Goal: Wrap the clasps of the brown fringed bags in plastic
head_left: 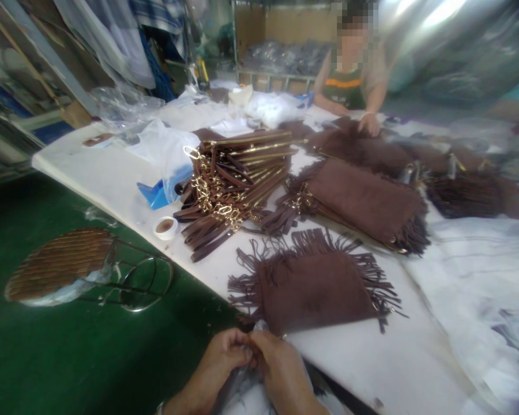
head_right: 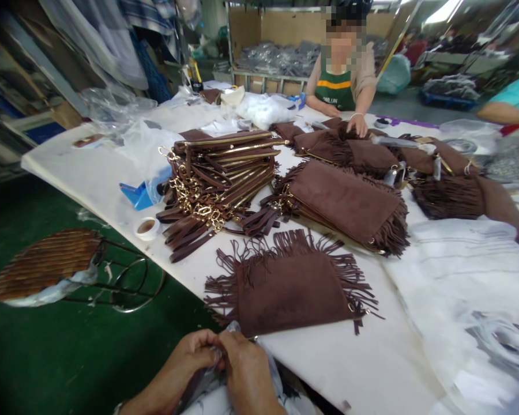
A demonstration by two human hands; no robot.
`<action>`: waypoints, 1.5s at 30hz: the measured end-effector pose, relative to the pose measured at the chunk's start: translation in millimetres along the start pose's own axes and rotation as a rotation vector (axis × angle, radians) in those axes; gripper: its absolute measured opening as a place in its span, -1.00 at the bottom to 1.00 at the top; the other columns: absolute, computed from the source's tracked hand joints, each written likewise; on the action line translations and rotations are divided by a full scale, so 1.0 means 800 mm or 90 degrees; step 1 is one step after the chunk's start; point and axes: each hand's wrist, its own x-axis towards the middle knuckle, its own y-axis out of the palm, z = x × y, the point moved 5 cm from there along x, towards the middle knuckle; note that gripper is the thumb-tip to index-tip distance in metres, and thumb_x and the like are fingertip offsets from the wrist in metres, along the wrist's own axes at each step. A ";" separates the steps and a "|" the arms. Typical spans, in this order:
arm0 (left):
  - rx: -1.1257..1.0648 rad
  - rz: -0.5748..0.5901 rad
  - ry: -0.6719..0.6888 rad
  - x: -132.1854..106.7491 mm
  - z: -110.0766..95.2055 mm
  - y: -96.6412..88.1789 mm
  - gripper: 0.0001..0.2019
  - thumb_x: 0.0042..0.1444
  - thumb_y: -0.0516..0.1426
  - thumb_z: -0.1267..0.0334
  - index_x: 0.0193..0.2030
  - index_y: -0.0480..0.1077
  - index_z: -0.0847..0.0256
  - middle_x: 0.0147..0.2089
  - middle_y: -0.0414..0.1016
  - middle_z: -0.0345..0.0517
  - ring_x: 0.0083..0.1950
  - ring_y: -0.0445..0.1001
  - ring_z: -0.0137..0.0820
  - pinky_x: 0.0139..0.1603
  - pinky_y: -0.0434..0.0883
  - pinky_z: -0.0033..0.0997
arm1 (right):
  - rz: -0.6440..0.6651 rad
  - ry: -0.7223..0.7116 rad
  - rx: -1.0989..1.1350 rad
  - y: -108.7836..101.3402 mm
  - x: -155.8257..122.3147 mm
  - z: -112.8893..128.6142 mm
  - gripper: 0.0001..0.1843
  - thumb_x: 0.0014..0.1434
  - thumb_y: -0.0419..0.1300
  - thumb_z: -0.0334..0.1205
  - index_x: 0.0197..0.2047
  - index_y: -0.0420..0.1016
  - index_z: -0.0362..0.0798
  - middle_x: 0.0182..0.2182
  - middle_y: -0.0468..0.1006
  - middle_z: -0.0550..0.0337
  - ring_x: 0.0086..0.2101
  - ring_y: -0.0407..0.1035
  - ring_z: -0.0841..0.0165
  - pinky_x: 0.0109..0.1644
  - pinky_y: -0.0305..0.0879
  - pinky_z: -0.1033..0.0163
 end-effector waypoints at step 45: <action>-0.029 -0.024 -0.060 0.010 0.044 -0.008 -0.71 -0.08 0.29 0.08 -0.45 0.45 0.32 -0.57 0.45 -0.15 -0.54 0.34 -0.43 -0.44 0.24 -0.46 | -0.022 0.087 0.261 0.031 -0.020 -0.025 -0.46 0.03 0.03 -0.50 0.09 0.30 0.03 -0.38 0.57 0.27 -0.33 0.47 0.36 -0.26 0.26 0.36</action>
